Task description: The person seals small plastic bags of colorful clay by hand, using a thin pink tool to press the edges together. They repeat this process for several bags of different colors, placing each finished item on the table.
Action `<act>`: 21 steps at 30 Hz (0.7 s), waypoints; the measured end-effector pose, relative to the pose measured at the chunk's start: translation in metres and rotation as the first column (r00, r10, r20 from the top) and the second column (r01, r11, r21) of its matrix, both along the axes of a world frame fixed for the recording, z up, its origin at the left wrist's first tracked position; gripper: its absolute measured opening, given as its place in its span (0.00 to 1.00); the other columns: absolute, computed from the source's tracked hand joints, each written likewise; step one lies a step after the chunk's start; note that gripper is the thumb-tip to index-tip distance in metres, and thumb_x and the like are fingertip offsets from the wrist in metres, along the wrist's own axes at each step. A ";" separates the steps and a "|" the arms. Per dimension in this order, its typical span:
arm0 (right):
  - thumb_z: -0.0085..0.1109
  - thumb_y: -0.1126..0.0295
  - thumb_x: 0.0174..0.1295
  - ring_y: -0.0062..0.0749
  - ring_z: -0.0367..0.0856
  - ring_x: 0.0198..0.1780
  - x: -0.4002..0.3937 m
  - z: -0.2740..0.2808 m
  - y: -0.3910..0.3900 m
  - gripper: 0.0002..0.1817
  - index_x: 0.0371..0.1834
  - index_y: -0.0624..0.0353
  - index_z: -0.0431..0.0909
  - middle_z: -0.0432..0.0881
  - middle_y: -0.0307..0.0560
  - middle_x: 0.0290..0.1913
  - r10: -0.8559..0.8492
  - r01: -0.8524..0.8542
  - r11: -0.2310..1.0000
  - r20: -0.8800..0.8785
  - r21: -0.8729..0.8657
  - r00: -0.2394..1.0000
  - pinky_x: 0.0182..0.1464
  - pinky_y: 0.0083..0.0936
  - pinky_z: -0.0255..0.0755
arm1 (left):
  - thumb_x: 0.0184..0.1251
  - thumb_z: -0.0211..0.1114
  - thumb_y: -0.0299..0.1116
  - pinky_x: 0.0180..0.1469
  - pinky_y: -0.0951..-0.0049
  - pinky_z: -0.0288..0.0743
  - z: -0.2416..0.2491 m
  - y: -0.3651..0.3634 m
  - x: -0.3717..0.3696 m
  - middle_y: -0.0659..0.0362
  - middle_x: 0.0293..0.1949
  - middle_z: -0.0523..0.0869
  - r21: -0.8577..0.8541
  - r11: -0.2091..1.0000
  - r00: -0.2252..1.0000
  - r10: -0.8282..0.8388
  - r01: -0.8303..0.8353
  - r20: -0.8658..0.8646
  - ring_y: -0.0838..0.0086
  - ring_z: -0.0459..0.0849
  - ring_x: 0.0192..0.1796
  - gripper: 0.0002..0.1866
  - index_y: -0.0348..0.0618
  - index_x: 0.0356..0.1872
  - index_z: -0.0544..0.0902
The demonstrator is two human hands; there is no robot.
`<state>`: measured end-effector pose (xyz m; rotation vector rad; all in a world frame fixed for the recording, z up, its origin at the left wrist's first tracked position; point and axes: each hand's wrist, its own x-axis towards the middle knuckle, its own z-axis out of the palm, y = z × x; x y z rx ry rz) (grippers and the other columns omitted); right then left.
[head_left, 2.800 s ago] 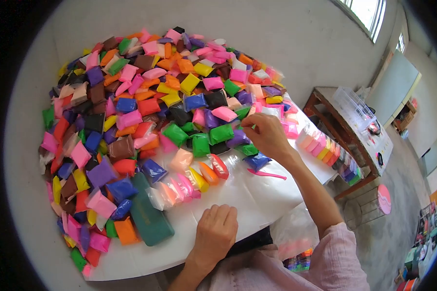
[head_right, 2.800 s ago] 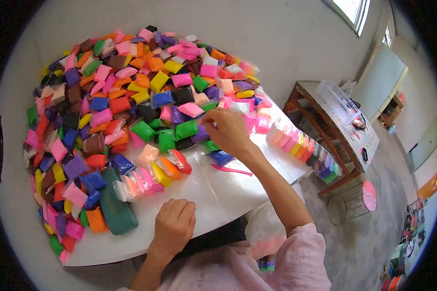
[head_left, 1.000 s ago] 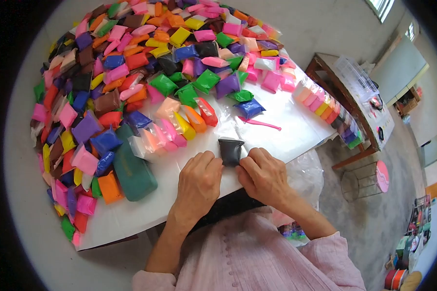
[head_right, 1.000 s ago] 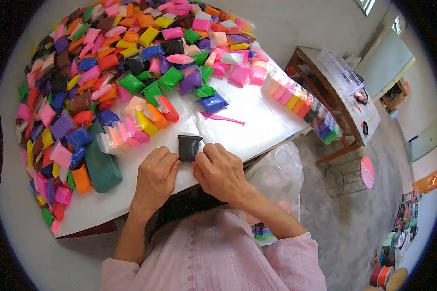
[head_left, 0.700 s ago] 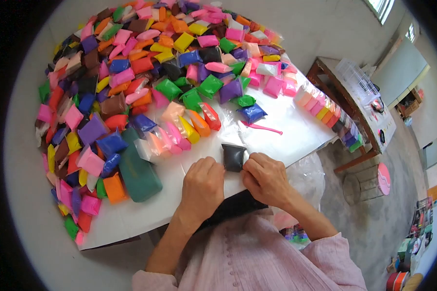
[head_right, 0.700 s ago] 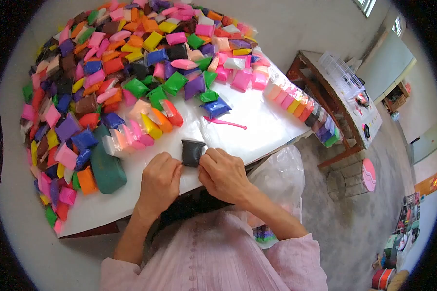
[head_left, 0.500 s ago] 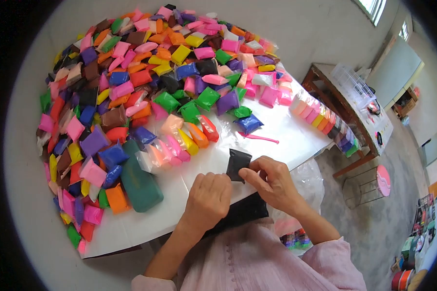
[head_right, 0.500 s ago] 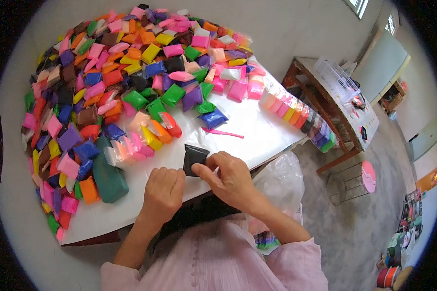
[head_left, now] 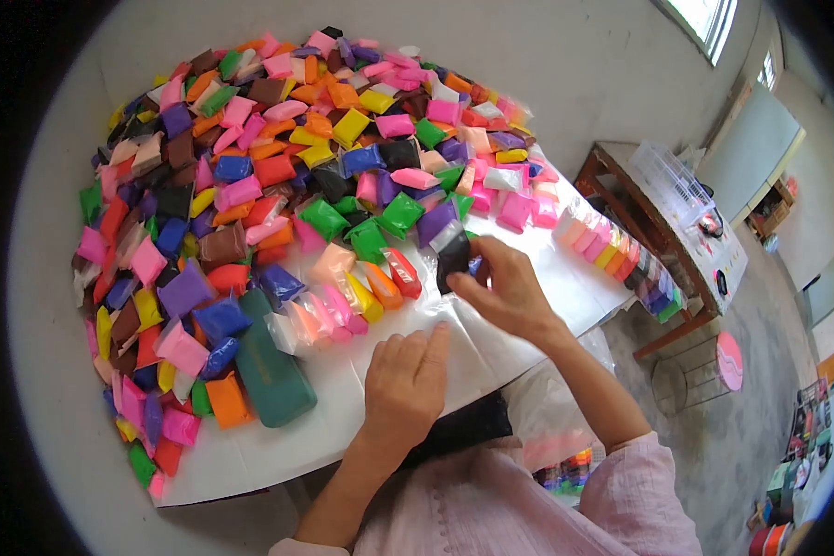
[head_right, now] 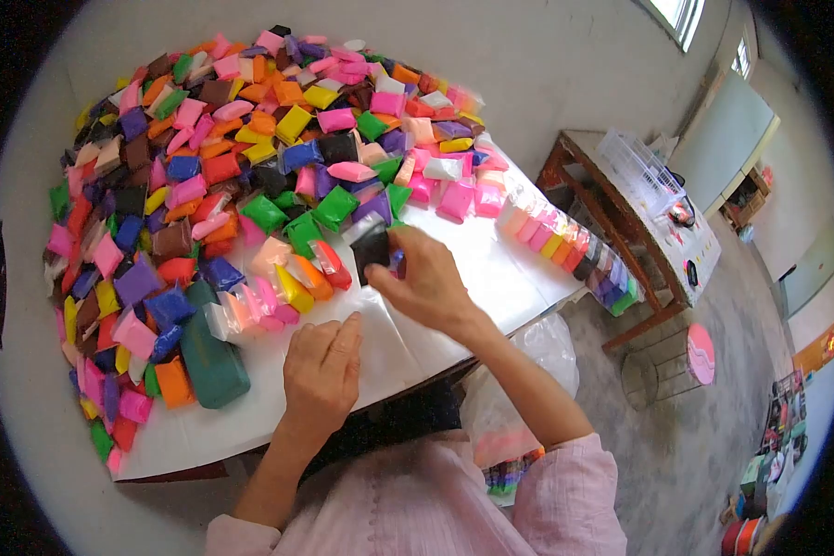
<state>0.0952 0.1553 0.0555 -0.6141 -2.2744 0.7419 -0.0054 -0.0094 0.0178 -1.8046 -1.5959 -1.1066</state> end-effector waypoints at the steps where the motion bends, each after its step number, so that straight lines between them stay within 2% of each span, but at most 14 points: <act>1: 0.66 0.69 0.53 0.30 0.79 0.29 -0.007 0.000 0.011 0.18 0.45 0.67 0.77 0.80 0.51 0.34 0.048 -0.048 0.998 0.012 0.037 0.999 0.33 0.29 0.73 | 0.53 0.65 0.20 0.40 0.63 0.73 -0.002 0.001 0.000 0.51 0.37 0.78 0.018 1.000 0.998 0.008 -0.009 0.057 0.60 0.78 0.37 0.14 0.32 0.43 0.80; 2: 0.65 0.70 0.53 0.32 0.79 0.32 -0.014 0.000 0.019 0.20 0.47 0.68 0.76 0.79 0.53 0.36 0.094 -0.096 0.993 0.022 0.073 0.995 0.36 0.30 0.73 | 0.53 0.65 0.20 0.40 0.63 0.73 -0.003 0.001 -0.001 0.51 0.37 0.78 -0.003 1.000 0.996 -0.013 0.013 0.090 0.60 0.78 0.37 0.14 0.32 0.44 0.80; 5: 0.60 0.74 0.52 0.42 0.80 0.37 -0.031 -0.004 0.029 0.20 0.50 0.69 0.74 0.79 0.57 0.41 0.205 -0.225 0.972 0.225 0.067 0.953 0.41 0.34 0.74 | 0.53 0.65 0.20 0.41 0.62 0.72 -0.005 0.000 -0.003 0.52 0.35 0.76 -0.060 0.996 0.985 -0.057 0.067 0.160 0.59 0.77 0.36 0.15 0.34 0.44 0.80; 8: 0.55 0.78 0.50 0.52 0.80 0.41 -0.037 -0.008 0.033 0.21 0.51 0.69 0.74 0.80 0.59 0.43 0.250 -0.304 0.942 0.303 0.144 0.920 0.44 0.38 0.74 | 0.53 0.65 0.20 0.40 0.63 0.72 -0.003 -0.001 -0.002 0.53 0.33 0.75 -0.094 0.992 0.983 -0.065 0.082 0.171 0.60 0.77 0.36 0.14 0.34 0.43 0.80; 9: 0.53 0.80 0.48 0.55 0.80 0.44 -0.039 -0.012 0.035 0.25 0.54 0.68 0.74 0.81 0.62 0.47 0.265 -0.317 0.935 0.283 0.157 0.922 0.48 0.39 0.74 | 0.53 0.64 0.20 0.40 0.64 0.72 -0.004 -0.001 -0.002 0.53 0.32 0.75 -0.099 0.992 0.983 -0.066 0.084 0.170 0.61 0.77 0.35 0.13 0.34 0.42 0.80; 13: 0.53 0.81 0.49 0.54 0.81 0.46 -0.045 -0.004 0.031 0.27 0.57 0.69 0.75 0.82 0.63 0.47 0.262 -0.273 0.962 0.266 0.005 0.928 0.50 0.38 0.75 | 0.55 0.63 0.20 0.38 0.66 0.72 -0.006 0.000 -0.001 0.54 0.32 0.74 -0.137 0.988 0.992 -0.063 0.078 0.109 0.64 0.77 0.34 0.11 0.34 0.41 0.80; 15: 0.52 0.82 0.49 0.55 0.82 0.47 -0.046 0.002 0.027 0.28 0.58 0.69 0.75 0.83 0.64 0.47 0.236 -0.223 0.972 0.279 -0.075 0.931 0.52 0.38 0.75 | 0.53 0.64 0.20 0.40 0.63 0.73 -0.005 -0.001 0.001 0.53 0.33 0.77 -0.189 0.979 0.990 -0.058 0.082 0.129 0.61 0.78 0.36 0.12 0.35 0.41 0.80; 18: 0.50 0.83 0.49 0.56 0.82 0.49 -0.047 -0.013 0.028 0.28 0.59 0.69 0.75 0.83 0.65 0.48 0.243 -0.243 0.970 0.216 -0.024 0.946 0.54 0.38 0.74 | 0.52 0.65 0.20 0.41 0.62 0.73 -0.005 -0.001 0.002 0.53 0.33 0.77 -0.212 0.973 0.989 -0.061 0.090 0.138 0.59 0.78 0.36 0.12 0.35 0.41 0.80; 21: 0.49 0.84 0.48 0.56 0.81 0.52 -0.047 -0.017 0.028 0.30 0.60 0.68 0.74 0.82 0.66 0.50 0.236 -0.226 0.971 0.201 -0.072 0.951 0.57 0.38 0.73 | 0.52 0.65 0.20 0.41 0.63 0.73 -0.005 -0.001 0.002 0.53 0.32 0.77 -0.220 0.971 0.989 -0.064 0.092 0.130 0.60 0.78 0.36 0.12 0.36 0.40 0.80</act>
